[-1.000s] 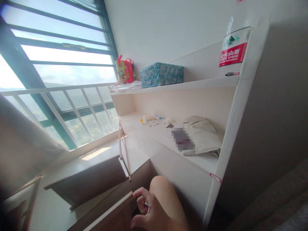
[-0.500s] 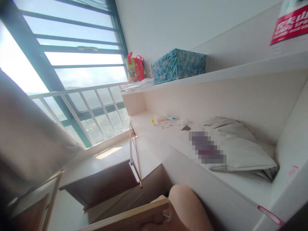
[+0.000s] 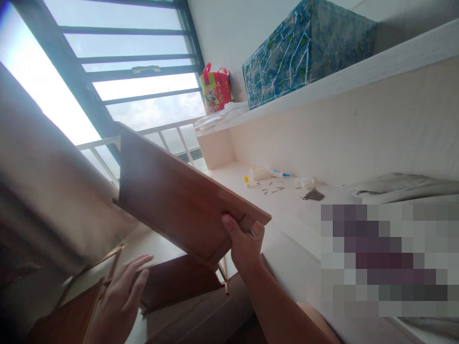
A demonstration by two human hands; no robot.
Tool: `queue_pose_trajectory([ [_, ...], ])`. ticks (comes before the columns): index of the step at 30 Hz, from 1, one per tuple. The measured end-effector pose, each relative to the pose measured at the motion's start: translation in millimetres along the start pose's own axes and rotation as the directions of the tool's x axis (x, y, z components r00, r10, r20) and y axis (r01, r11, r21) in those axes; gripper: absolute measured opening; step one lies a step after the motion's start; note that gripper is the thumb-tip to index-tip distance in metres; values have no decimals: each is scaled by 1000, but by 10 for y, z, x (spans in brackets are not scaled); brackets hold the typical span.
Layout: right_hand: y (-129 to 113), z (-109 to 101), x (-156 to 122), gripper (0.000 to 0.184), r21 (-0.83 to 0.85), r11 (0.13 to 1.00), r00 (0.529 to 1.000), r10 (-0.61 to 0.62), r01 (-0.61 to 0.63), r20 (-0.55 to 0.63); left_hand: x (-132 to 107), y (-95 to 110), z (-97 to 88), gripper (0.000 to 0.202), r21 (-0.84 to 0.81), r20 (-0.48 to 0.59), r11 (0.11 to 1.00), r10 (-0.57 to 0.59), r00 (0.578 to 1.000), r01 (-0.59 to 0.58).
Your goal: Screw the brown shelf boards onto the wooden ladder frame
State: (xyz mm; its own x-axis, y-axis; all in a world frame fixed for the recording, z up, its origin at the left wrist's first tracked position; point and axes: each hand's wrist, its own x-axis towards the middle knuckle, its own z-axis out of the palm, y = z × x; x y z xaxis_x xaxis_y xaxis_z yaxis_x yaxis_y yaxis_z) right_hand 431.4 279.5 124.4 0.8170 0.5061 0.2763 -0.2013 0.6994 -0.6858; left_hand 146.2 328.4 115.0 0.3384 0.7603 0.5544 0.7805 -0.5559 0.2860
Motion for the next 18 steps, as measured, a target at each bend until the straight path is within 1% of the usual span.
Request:
queue_pose_trajectory([
  [2, 16, 84, 115, 27, -15, 995, 995, -101, 101, -23, 151, 283, 326, 32, 44, 148, 996, 68, 987, -75],
  [3, 24, 110, 155, 28, -18, 987, 986, -159, 158, -40, 207, 415, 472, 34, 57, 228, 992, 96, 969, -111],
  [5, 40, 134, 214, 31, -44, 961, 959, -275, 272, -72, 289, 611, 712, 36, 44, 344, 982, 156, 926, -182],
  [6, 47, 134, 239, 31, -68, 944, 941, -328, 323, -84, 317, 664, 802, 39, 35, 385, 978, 175, 906, -204],
  [8, 59, 116, 288, 31, -125, 903, 903, -423, 411, -82, 354, 691, 915, 39, 61, 391, 975, 174, 904, -214],
  [10, 65, 83, 339, 27, -174, 852, 860, -508, 494, -49, 369, 643, 947, 35, 92, 386, 973, 163, 908, -214],
  [13, 59, 20, 406, 21, -226, 782, 805, -593, 581, 19, 347, 529, 883, 28, 108, 402, 971, 156, 902, -215],
  [15, 48, -21, 437, 19, -266, 763, 800, -598, 589, 57, 305, 457, 796, 25, 100, 423, 970, 160, 892, -222],
  [18, 43, -68, 470, 20, -323, 763, 819, -567, 560, 81, 220, 372, 648, 17, 70, 472, 968, 182, 863, -242],
])
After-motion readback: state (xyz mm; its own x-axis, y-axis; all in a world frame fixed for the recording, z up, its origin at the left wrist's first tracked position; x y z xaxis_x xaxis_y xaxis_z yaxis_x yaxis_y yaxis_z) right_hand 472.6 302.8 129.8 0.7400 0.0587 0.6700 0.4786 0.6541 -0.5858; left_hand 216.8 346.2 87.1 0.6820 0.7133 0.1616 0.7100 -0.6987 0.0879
